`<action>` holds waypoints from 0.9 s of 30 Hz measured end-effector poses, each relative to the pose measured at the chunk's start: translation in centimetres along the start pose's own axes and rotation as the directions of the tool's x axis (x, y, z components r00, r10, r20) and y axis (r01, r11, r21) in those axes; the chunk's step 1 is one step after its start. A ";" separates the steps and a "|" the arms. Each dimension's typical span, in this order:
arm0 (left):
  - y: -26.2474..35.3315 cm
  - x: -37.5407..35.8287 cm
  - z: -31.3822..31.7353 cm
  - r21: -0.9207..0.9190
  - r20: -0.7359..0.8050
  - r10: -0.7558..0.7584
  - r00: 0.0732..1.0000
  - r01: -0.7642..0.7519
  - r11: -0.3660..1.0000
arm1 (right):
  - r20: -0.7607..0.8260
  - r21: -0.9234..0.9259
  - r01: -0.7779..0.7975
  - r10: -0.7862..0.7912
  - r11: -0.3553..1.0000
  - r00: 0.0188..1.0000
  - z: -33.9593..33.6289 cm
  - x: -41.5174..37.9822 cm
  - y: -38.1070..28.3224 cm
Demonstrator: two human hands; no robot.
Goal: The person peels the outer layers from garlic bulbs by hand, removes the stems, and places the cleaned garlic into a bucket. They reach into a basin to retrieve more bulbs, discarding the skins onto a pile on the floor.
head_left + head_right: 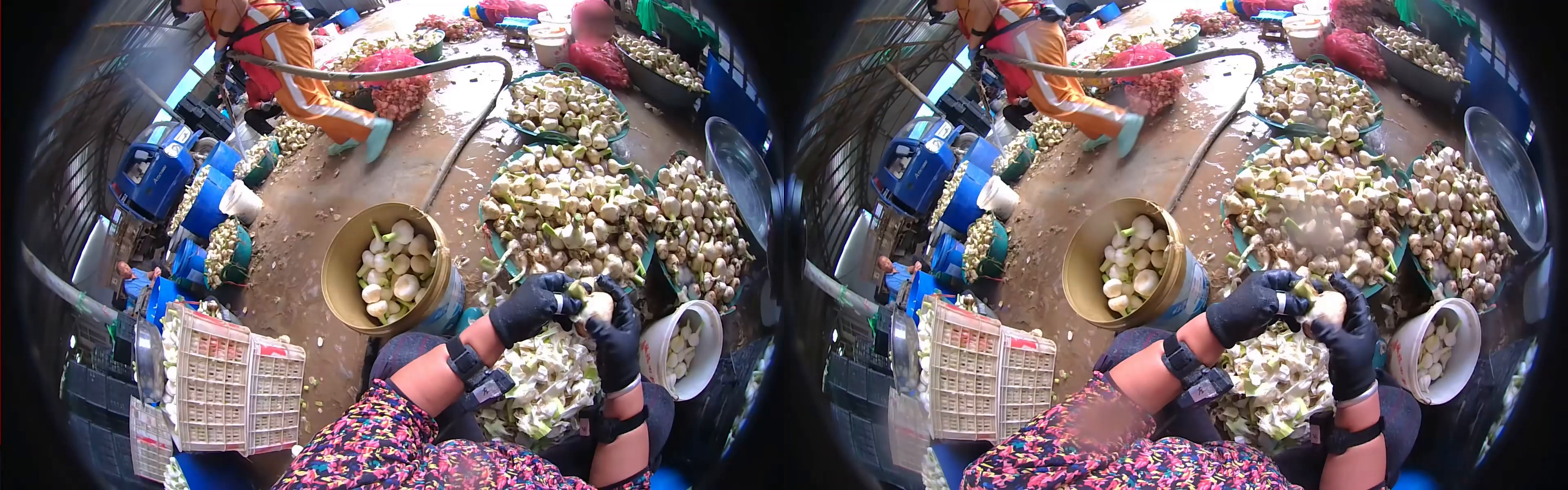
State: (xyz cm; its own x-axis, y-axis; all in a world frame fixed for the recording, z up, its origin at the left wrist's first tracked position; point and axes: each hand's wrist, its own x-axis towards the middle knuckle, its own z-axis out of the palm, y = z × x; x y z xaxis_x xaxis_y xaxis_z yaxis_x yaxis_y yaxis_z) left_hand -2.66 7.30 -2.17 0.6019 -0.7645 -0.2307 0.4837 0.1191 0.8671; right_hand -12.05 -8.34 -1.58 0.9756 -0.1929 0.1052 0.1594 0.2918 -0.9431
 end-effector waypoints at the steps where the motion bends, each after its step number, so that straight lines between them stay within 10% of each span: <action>1: 0.2 0.0 0.0 0.077 0.020 0.023 1.000 -0.025 0.997 | -0.006 0.222 -0.152 0.158 0.963 0.987 -0.1 0.0 -0.2; 4: 0.1 -0.5 1.0 0.278 0.018 0.137 0.990 -0.137 0.951 | 0.132 0.524 -0.423 0.420 0.740 0.898 -1.2 0.1 1.0; 7: -0.5 -0.2 -0.1 0.752 0.103 0.350 0.931 -0.304 0.585 | 0.152 0.673 -0.483 0.535 0.560 0.831 0.2 0.3 -0.3; 10: -0.3 -0.5 1.2 0.507 0.006 0.299 0.954 -0.261 0.822 | 0.183 0.747 -0.489 0.567 0.451 0.803 -0.6 0.4 0.5; 18: 1.7 -0.9 3.1 0.502 -0.116 0.182 0.976 -0.100 0.859 | -0.080 0.234 -0.115 0.137 0.966 0.987 -0.7 -0.2 0.5; 23: 0.7 -0.6 2.1 0.589 -0.063 0.189 0.980 -0.117 0.799 | 0.081 0.632 -0.376 0.424 0.678 0.902 -1.9 -0.2 1.6; 27: 0.3 -0.4 1.1 0.558 -0.090 0.162 0.983 -0.085 0.826 | 0.126 0.726 -0.338 0.368 0.598 0.921 -1.3 -0.3 0.5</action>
State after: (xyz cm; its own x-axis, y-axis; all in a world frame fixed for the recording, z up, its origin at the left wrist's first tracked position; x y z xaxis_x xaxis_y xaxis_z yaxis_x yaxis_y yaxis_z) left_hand -3.51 6.96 -1.34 0.7271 -0.6749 -0.1258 -0.0064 -0.1899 0.9818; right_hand -12.50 -9.35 -2.51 0.9764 0.0475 -0.2108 -0.1248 0.9203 -0.3709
